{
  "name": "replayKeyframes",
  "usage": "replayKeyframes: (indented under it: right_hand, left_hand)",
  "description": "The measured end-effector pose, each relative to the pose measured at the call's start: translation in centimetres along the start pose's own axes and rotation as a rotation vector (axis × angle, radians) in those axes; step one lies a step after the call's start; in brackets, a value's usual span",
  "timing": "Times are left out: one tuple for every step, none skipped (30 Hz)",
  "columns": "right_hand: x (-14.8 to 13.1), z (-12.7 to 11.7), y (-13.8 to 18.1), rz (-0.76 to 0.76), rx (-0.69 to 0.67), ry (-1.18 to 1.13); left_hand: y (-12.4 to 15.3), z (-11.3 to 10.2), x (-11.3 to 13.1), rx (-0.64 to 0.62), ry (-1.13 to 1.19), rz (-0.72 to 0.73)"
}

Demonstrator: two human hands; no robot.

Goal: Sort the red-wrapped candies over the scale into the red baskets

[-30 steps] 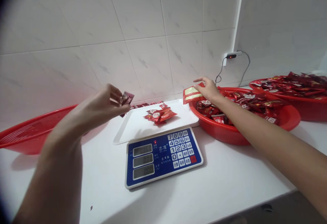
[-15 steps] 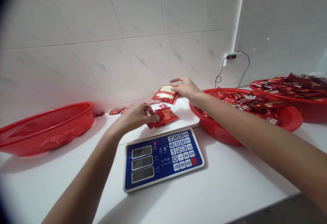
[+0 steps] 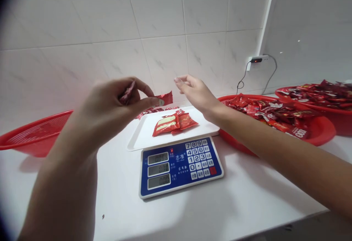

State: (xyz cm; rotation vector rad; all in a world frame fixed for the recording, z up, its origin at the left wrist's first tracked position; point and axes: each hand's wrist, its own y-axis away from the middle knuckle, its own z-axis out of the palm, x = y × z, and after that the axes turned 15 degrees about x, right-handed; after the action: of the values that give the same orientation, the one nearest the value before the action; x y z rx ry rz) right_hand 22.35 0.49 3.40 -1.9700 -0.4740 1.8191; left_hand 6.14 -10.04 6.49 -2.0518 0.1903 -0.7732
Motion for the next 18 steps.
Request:
replayKeyframes:
  right_hand:
    - [-0.4, -0.1, 0.6, 0.014, -0.040, -0.057]
    - [-0.8, -0.2, 1.2, 0.038, -0.098, -0.121]
    - [-1.1, -0.3, 1.8, 0.072, -0.169, -0.191]
    - [-1.4, -0.3, 2.5, 0.114, -0.248, -0.258]
    - [-1.7, -0.3, 3.1, 0.160, -0.326, -0.315]
    - [-1.9, -0.3, 3.7, 0.203, -0.395, -0.360]
    - [-2.1, -0.2, 4.2, 0.241, -0.452, -0.393]
    - [-2.2, -0.2, 4.5, 0.268, -0.497, -0.423]
    - [-2.3, -0.1, 4.8, 0.286, -0.534, -0.452]
    - [-2.4, -0.1, 5.0, 0.297, -0.562, -0.483]
    - [-2.3, 0.0, 5.0, 0.302, -0.579, -0.515]
    - [-2.2, 0.0, 5.0, 0.304, -0.586, -0.547]
    - [-2.1, 0.0, 4.9, 0.305, -0.583, -0.574]
    - [-2.0, 0.0, 4.7, 0.301, -0.569, -0.592]
    - [-1.8, 0.0, 4.5, 0.296, -0.550, -0.602]
    - [-1.6, 0.0, 4.2, 0.289, -0.531, -0.605]
    - [-1.4, -0.1, 4.0, 0.284, -0.513, -0.602]
    - [-1.3, -0.1, 3.9, 0.282, -0.499, -0.594]
  left_hand:
    - [0.0, 0.2, -0.1, -0.005, 0.002, 0.006]
    - [0.0, 0.4, -0.1, -0.003, 0.010, 0.017]
    - [0.1, 0.5, 0.0, 0.004, 0.023, 0.031]
    - [0.1, 0.6, 0.1, 0.013, 0.042, 0.045]
    - [0.2, 0.7, 0.2, 0.025, 0.068, 0.058]
    - [0.3, 0.9, 0.4, 0.032, 0.098, 0.071]
    - [0.4, 1.1, 0.5, 0.036, 0.131, 0.081]
    - [0.5, 1.3, 0.6, 0.032, 0.165, 0.086]
    - [0.6, 1.5, 0.7, 0.016, 0.197, 0.086]
    - [0.7, 1.8, 0.7, -0.006, 0.227, 0.085]
    - [0.8, 2.1, 0.7, -0.028, 0.248, 0.086]
    - [0.8, 2.4, 0.5, -0.047, 0.256, 0.094]
    - [0.8, 2.7, 0.4, -0.055, 0.247, 0.115]
    - [0.8, 3.1, 0.2, -0.050, 0.216, 0.147]
    - [0.9, 3.5, 0.1, -0.030, 0.161, 0.183]
    - [1.0, 3.9, -0.1, -0.003, 0.090, 0.215]
    - [1.1, 4.2, -0.1, 0.018, 0.016, 0.239]
    - [1.2, 4.5, -0.2, 0.029, -0.051, 0.252]
